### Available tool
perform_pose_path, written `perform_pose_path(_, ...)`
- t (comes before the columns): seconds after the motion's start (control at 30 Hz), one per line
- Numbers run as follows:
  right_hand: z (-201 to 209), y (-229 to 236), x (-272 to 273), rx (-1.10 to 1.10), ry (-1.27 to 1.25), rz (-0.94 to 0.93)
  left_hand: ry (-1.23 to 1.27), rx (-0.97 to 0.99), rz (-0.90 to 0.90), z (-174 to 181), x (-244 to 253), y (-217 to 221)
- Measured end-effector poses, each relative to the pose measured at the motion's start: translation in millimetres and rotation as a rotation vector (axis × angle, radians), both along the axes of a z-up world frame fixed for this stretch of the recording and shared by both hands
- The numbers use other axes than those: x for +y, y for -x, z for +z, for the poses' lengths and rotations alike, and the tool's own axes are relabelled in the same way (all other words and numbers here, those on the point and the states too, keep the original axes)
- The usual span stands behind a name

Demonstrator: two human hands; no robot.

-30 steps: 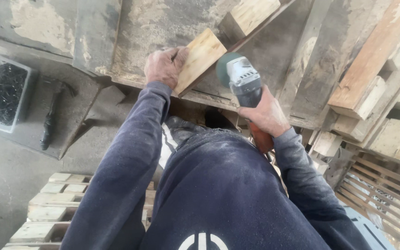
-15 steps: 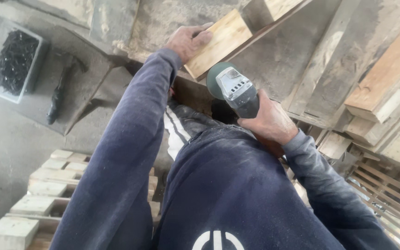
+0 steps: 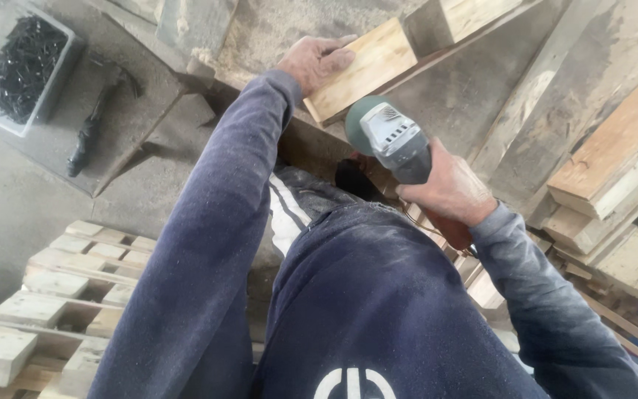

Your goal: The person uses an angle grinder with a sanding disc to smooth the surfaces of small wooden blocks placed on a workbench. The person holds each block with one hand and moves the grinder across the top and side faces, then sets the block aside and repeats the process on additional blocks.

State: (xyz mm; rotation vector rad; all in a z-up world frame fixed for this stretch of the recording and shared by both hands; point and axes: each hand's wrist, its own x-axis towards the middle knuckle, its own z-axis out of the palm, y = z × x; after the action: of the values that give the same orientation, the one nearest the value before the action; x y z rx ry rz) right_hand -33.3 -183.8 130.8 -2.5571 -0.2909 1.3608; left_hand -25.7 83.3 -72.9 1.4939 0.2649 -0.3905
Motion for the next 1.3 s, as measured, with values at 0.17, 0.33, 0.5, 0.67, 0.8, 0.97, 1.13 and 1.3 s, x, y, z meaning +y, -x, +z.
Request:
perform_pose_path(0.17, -6, -28, -26, -0.075, -0.077, 0.011, -0.084, 0.059, -0.015, 18, 2, 2)
perform_pose_path(0.33, -6, -53, -45, -0.113, -0.04, 0.017, -0.111, 0.119, -0.002, 35, 0, 4)
perform_pose_path(0.5, -8, -78, -61, -0.129, -0.062, -0.026, -0.141, 0.135, -0.008, 44, 0, 3)
perform_pose_path(0.67, -14, -109, -101, -0.202, -0.109, -0.156, -0.347, 0.031, -0.023, 49, -4, 6)
perform_pose_path(0.8, -18, -107, -150, -0.352, -0.337, -0.371, -0.628, -0.102, -0.088, 56, -3, 6)
perform_pose_path(0.97, -15, -54, -210, -0.148, -0.57, -1.114, -1.031, -0.242, 0.033, 64, -35, -17)
perform_pose_path(1.13, -18, -41, -247, -0.139, -0.639, -1.29, -0.776, -0.142, 0.033, 48, -98, -125)
perform_pose_path(1.3, -24, -43, -274, -0.164, -0.823, -1.338, -0.766, 0.051, -0.098, 52, -147, -208)
